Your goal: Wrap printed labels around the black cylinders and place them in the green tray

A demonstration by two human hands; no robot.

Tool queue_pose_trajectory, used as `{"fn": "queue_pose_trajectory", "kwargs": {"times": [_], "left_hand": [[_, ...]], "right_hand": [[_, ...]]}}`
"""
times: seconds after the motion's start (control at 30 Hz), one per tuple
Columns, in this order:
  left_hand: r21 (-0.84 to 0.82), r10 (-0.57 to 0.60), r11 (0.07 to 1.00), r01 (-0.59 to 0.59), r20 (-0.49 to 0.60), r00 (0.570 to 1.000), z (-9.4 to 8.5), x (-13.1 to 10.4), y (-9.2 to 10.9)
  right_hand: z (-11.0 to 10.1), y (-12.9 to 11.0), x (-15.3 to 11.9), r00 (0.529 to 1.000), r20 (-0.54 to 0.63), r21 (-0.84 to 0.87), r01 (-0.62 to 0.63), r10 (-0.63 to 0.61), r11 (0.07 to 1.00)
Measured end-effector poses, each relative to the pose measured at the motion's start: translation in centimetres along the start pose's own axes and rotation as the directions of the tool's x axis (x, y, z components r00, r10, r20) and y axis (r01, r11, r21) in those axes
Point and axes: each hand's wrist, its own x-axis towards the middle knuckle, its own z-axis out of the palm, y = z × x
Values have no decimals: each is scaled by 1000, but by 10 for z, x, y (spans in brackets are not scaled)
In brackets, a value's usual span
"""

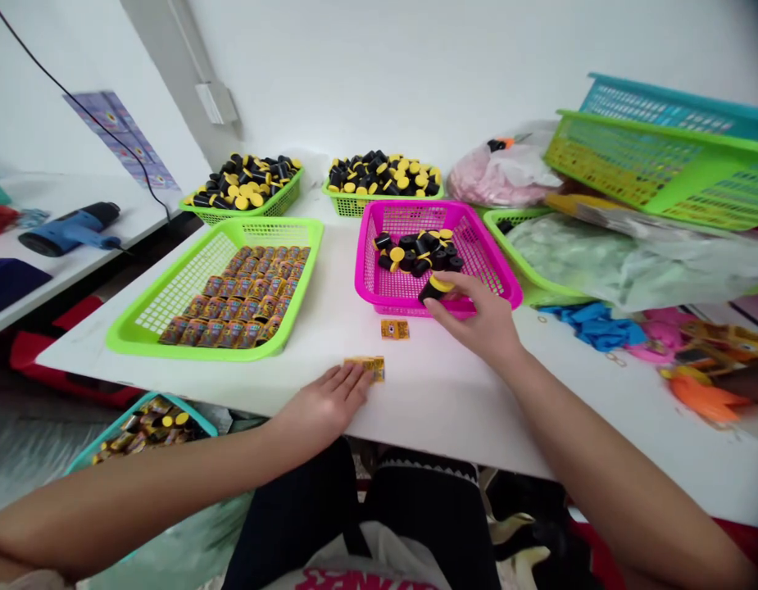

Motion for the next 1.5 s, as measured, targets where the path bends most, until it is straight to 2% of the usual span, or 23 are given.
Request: {"fn": "queue_pose_trajectory", "kwargs": {"times": [0.07, 0.13, 0.33, 0.4, 0.5, 0.6, 0.7, 0.77, 0.97, 1.0, 1.07, 1.17, 1.2, 1.27, 1.33, 1.4, 1.47, 1.5], "left_hand": [[66, 81, 995, -79, -40, 996, 1, -6, 3], [129, 136, 983, -127, -64, 989, -7, -12, 9], [97, 188, 977, -188, 6, 982, -31, -34, 32], [65, 185, 981, -182, -43, 982, -37, -34, 28], [52, 179, 984, -172, -192, 965, -42, -20, 8], [-46, 111, 991, -128, -265, 958, -40, 2, -13], [-320, -119, 947, 25, -277, 953, -37, 23, -25], [-461, -235, 882, 95, -257, 937, -38, 37, -29], [-641, -284, 762, 94, -200, 938, -54, 74, -39], [-618, -276, 781, 96, -204, 939, -56, 78, -39], [-466, -201, 880, 98, -176, 964, -59, 80, -37], [-209, -80, 974, 87, 40, 996, -60, 74, -28], [-201, -69, 975, 90, 108, 992, -59, 70, -25], [-317, -60, 941, 116, 181, 982, -58, 64, -24], [-482, -77, 869, 117, 102, 992, -59, 63, -29], [-570, -157, 818, 76, -95, 983, -61, 66, -36], [-603, -271, 796, 61, -264, 925, -64, 75, -43], [-626, -330, 776, 75, -302, 894, -65, 80, -45]], "right_hand": [[0, 2, 0, 999, 27, -5, 17, -16, 1000], [0, 3, 1, 999, 23, -11, 26, -26, 1000], [0, 5, 0, 997, 47, -33, 62, -60, 998], [0, 6, 0, 997, 44, -32, 72, -71, 997], [0, 6, 0, 996, 63, -35, 67, -65, 997], [0, 4, -1, 996, 64, -35, 64, -62, 997], [1, 3, -2, 995, 5, -34, 98, -98, 995], [2, 4, -2, 991, -58, -31, 120, -121, 992], [5, 9, -4, 988, -144, 135, 67, -47, 989], [5, 9, -4, 989, -146, 170, 63, -38, 983], [4, 7, -3, 989, -141, 201, 68, -40, 977], [3, 2, -3, 991, -111, 177, 95, -76, 980], [3, 0, -3, 991, -98, 168, 105, -89, 980], [4, -1, -4, 991, -78, 159, 116, -105, 980], [5, -2, -5, 991, -67, 172, 126, -116, 977], [7, -3, -6, 991, -72, 215, 127, -113, 968], [8, -5, -7, 993, -92, 290, 96, -72, 952], [8, -6, -7, 993, -110, 338, 71, -36, 938]]}}
